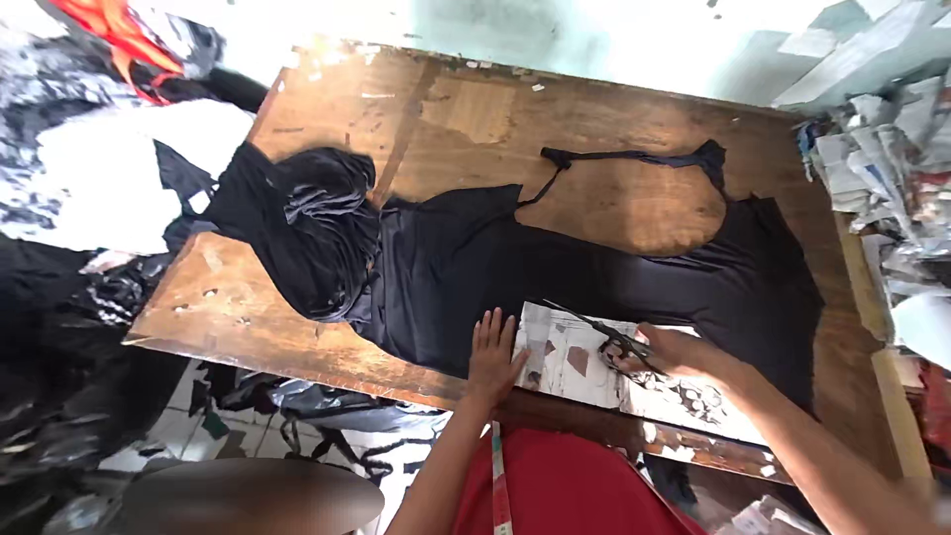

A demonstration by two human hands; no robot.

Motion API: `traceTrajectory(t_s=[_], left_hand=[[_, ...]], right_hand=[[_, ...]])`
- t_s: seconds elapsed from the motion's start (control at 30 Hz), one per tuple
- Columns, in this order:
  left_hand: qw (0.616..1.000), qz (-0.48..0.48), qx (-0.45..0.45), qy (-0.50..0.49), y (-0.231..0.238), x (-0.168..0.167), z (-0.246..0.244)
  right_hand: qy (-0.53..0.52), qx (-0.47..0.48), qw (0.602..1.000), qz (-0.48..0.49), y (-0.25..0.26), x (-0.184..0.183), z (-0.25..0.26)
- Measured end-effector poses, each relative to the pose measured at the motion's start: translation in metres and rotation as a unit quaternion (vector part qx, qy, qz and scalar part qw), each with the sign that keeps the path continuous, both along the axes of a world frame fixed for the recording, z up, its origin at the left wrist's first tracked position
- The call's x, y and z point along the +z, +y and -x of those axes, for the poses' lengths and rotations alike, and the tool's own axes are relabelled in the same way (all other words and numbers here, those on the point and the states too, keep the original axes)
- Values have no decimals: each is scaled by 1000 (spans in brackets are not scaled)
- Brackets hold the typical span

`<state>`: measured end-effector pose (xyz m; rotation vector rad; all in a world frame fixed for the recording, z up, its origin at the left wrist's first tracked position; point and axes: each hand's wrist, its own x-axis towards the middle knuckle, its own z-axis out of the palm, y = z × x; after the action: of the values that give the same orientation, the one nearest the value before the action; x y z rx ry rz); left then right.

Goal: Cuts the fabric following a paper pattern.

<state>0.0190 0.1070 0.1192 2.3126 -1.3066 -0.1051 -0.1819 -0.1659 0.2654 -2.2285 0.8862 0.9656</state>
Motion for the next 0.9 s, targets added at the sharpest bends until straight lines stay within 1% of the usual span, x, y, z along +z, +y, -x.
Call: traceTrajectory(t_s=[0.07, 0.1, 0.13, 0.2, 0.23, 0.33, 0.37, 0.43, 0.5, 0.57, 0.63, 0.73, 0.83, 0.9], left_hand=[[999, -16, 14, -24, 20, 0, -10], [999, -20, 23, -38, 30, -1, -15], [998, -19, 32, -57, 40, -3, -22], [996, -8, 46, -82, 59, -8, -32], [994, -4, 52, -91, 70, -11, -36], [994, -16, 64, -92, 90, -8, -48], [993, -28, 66, -92, 95, -6, -50], [992, -43, 71, -97, 101, 0, -54], [989, -51, 85, -110, 104, 7, -55], [988, -60, 81, -117, 103, 14, -58], [991, -52, 35, -115, 98, 19, -62], [993, -12, -65, -96, 84, 15, -72], [986, -7, -150, -76, 70, 10, -80], [981, -11, -180, -70, 69, 2, -88]], right_hand=[[-54, -87, 990, -99, 11, -3, 41], [-83, -130, 976, -152, 20, -5, 63], [-111, -172, 957, -204, 33, -8, 84], [-158, -266, 900, -307, 65, -17, 126], [-181, -309, 869, -341, 85, -22, 148], [-258, -396, 783, -405, 149, -39, 206], [-278, -417, 762, -410, 172, -47, 222], [-304, -453, 739, -396, 217, -60, 245], [-318, -477, 725, -382, 254, -72, 256], [-317, -491, 729, -357, 284, -74, 255], [-313, -495, 736, -341, 304, -76, 246], [-308, -502, 738, -330, 327, -78, 219], [-302, -501, 744, -323, 341, -74, 179], [-294, -495, 751, -323, 352, -73, 147]])
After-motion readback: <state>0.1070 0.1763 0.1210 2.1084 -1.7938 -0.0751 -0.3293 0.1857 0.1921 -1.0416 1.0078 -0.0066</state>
